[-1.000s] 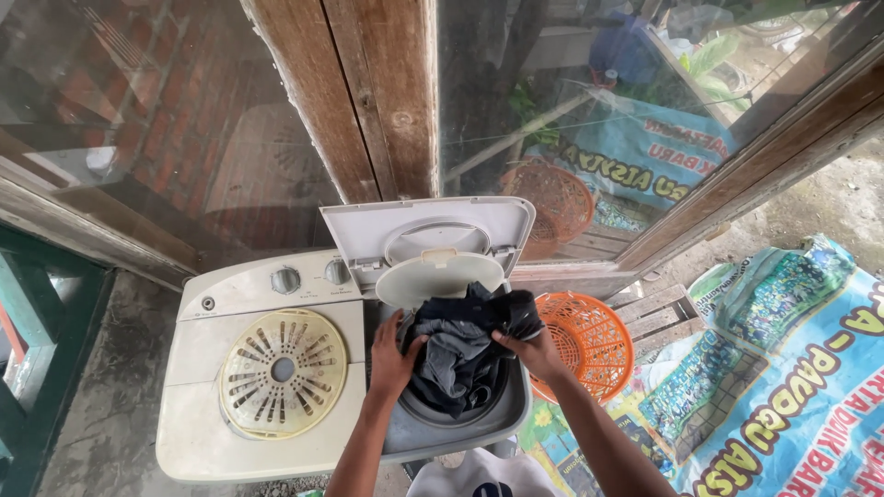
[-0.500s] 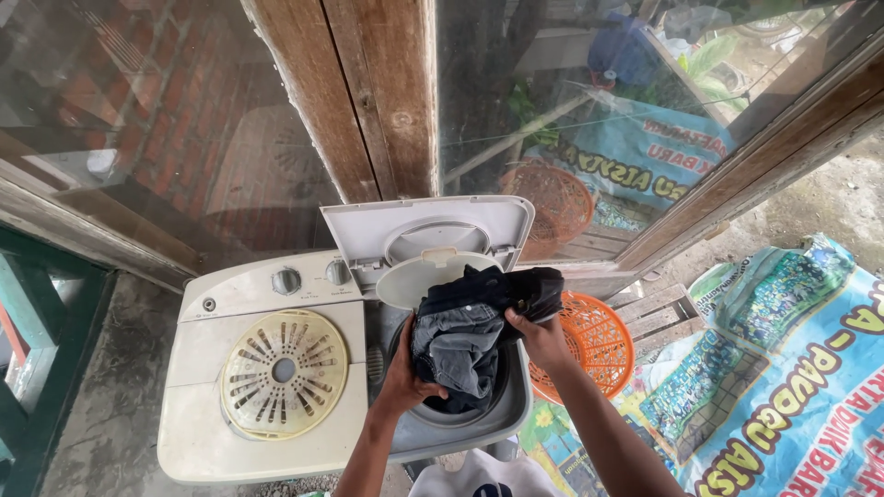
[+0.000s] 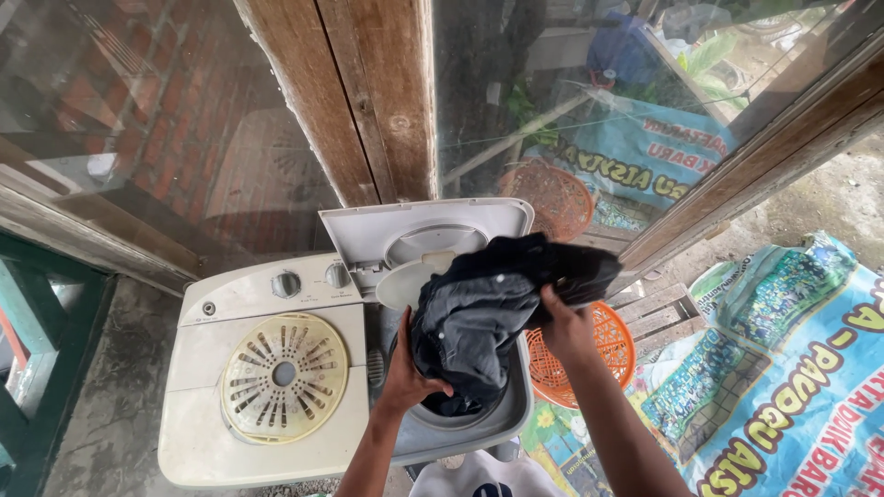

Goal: The person removes wet clothes from the spin dryer of a washing machine and hangs them individually on a metal drying rack outdoors.

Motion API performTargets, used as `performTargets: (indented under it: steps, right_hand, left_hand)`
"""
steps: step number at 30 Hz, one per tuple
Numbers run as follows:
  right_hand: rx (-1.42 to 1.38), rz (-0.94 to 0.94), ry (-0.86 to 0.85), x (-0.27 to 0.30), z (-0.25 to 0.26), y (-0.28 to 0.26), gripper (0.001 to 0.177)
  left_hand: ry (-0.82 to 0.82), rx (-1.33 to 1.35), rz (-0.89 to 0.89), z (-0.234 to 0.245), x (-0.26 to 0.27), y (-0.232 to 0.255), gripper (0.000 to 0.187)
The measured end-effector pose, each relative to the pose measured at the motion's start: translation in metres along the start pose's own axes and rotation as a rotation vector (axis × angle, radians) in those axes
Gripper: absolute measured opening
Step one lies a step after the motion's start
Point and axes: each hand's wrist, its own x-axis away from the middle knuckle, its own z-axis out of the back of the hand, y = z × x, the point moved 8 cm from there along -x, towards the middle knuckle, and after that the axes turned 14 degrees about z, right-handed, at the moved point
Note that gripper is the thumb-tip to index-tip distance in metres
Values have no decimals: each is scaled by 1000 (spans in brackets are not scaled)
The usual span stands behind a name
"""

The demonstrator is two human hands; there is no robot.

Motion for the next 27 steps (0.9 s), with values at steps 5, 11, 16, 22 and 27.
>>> performTargets:
  steps: [5,11,16,22,27]
  right_hand:
    - [666,632,-146,-25,29,-73,46]
    - [1014,847,-219,-17,35,-94,43]
    - [1382,1168,-164,-2,48,-128,54]
    - [-157,394,213,-44,120,-99,33]
    - [-201,382,224,-7,34,-151,39]
  left_hand:
    - [-23,-285,63,-35,2,-37,154]
    - [182,-768,60,-63,-6,-50,149]
    - [296,-946,106,-59,-5,-81,149]
    - [151,-822,134,-63,-29,-119,86]
    - [177,-663,33,-64,-48,-127,34]
